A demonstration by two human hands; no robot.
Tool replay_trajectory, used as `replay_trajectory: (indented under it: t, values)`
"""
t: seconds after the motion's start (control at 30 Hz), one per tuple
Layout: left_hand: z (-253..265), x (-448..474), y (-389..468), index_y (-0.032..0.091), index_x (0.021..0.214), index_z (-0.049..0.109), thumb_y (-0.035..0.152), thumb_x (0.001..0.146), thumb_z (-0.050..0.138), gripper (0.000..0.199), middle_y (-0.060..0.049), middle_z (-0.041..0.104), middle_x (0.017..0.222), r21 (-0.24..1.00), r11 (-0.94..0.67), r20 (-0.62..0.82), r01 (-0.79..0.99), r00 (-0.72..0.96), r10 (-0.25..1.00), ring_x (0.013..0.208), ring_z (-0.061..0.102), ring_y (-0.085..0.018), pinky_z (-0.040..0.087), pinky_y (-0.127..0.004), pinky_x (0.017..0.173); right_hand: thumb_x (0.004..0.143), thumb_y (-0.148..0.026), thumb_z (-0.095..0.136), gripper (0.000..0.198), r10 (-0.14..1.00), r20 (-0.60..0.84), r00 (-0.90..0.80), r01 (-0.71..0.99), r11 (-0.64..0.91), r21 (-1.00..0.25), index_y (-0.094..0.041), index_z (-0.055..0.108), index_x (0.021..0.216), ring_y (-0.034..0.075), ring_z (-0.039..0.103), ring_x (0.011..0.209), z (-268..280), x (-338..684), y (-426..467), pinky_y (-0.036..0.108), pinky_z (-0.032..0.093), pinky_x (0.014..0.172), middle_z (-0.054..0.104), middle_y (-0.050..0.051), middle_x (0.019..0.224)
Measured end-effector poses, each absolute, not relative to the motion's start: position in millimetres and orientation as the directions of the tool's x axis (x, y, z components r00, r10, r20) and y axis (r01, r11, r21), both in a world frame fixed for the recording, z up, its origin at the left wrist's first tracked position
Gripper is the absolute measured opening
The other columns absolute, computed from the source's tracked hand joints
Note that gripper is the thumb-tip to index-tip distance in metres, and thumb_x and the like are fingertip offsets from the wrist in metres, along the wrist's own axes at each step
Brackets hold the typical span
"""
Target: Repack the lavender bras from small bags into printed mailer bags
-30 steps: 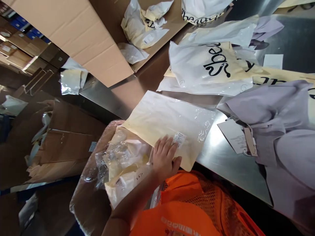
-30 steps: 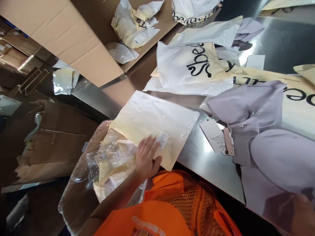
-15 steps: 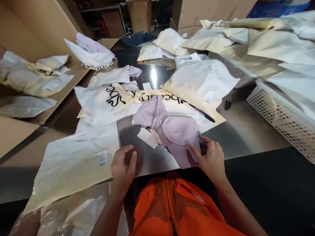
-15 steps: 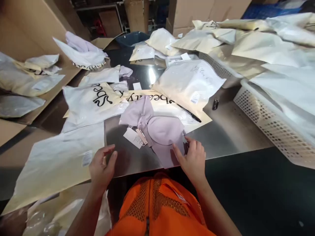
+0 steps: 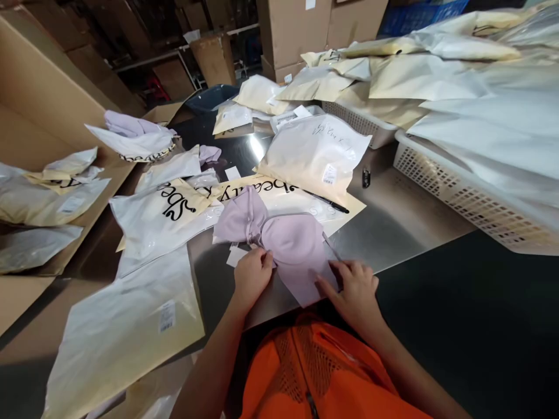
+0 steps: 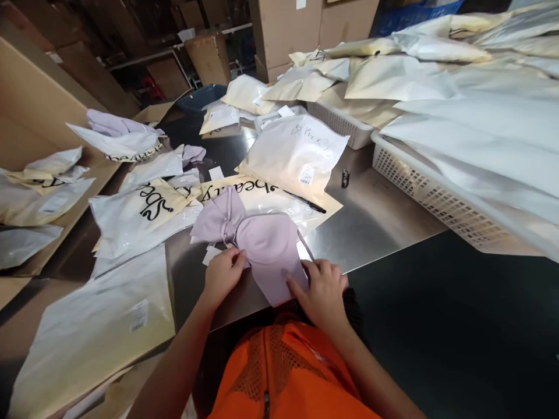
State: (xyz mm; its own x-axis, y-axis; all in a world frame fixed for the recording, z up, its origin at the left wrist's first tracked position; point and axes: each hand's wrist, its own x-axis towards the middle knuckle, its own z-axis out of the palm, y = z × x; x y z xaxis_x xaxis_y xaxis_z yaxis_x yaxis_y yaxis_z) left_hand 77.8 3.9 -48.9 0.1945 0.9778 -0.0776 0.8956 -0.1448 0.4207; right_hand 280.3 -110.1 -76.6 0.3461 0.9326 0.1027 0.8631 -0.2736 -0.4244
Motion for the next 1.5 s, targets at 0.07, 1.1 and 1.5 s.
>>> replay_trajectory:
  t: [0.07,1.1,1.5]
  values:
    - [-50.4,73.9,1.5,0.021,0.069,0.056,0.034,0.092,0.043,0.030,-0.003,0.063,0.071,0.457,-0.181,-0.018,0.871,0.213,0.977,0.070,0.059,-0.019,0.037,-0.029,0.064,0.088,-0.051,0.056,0.034,0.960,0.073,0.271,0.844,-0.200,-0.498,-0.018,0.066,0.092,0.033,0.051,0.096,-72.5,273.2,-104.2,0.048,0.039,0.082,0.060,0.013,0.101]
    - [27.2,50.7,44.2,0.018,0.074,0.069,0.060,0.078,0.059,0.044,-0.008,0.072,0.088,0.951,0.045,-0.081,0.306,0.109,0.991,0.088,0.067,-0.025,0.054,-0.036,0.080,0.092,-0.023,0.047,0.049,0.969,0.245,0.030,0.861,0.099,-0.499,-0.010,0.047,0.139,0.022,0.064,0.099,116.5,342.7,18.5,0.036,0.048,0.088,0.067,0.010,0.110]
    - [-48.9,111.3,-55.9,0.014,0.111,0.066,0.024,0.087,0.057,0.027,-0.012,0.067,0.112,0.134,-0.686,0.241,0.715,0.648,0.722,0.101,0.059,-0.029,0.048,-0.042,0.082,0.086,-0.022,0.058,0.011,0.985,-0.117,-0.130,0.940,0.085,-0.332,-0.015,0.067,0.088,0.024,0.066,0.078,18.1,295.8,-1.7,0.031,0.047,0.071,0.068,0.010,0.083]
